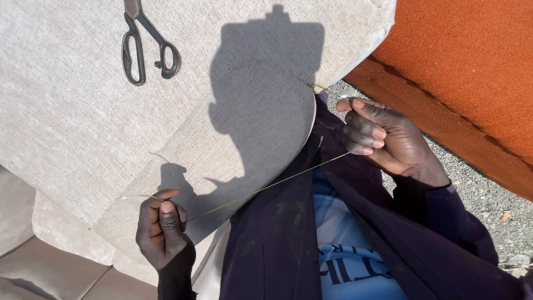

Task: Hand-sewing a seam on a piece of furniture upholstery using a curved needle and thread

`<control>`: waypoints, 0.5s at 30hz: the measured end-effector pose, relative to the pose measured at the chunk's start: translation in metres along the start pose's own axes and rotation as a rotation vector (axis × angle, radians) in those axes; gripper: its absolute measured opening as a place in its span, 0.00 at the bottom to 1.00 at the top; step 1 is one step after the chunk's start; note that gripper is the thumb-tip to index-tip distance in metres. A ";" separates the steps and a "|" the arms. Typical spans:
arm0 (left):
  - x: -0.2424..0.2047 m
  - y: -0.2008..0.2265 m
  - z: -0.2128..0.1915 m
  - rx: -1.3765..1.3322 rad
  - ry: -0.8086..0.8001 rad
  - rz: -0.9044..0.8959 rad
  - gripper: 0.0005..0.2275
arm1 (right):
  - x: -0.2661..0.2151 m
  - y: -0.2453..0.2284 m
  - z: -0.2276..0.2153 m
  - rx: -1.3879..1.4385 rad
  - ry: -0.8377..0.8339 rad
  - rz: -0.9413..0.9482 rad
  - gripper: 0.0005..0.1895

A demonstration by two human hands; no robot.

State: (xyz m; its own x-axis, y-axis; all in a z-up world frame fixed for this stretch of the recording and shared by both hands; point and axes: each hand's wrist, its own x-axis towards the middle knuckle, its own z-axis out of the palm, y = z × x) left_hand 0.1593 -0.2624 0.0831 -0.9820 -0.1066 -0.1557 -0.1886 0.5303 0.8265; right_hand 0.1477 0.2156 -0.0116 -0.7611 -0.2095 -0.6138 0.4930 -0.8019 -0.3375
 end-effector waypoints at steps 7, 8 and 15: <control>-0.005 0.007 -0.030 0.004 0.093 -0.081 0.15 | -0.029 0.049 0.025 -0.141 0.035 -0.053 0.13; -0.008 -0.006 -0.048 -0.286 0.176 -0.200 0.11 | -0.029 0.070 0.021 -0.005 -0.102 -0.010 0.11; -0.047 -0.113 -0.166 -1.076 0.141 -0.206 0.08 | -0.036 0.085 0.030 -0.060 -0.388 0.200 0.19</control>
State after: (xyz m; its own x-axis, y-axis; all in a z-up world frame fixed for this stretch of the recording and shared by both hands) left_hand 0.2277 -0.4565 0.0870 -0.9100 -0.2402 -0.3381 -0.1778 -0.5105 0.8413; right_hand 0.2044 0.1377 0.0035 -0.7446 -0.5611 -0.3617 0.6616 -0.6925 -0.2876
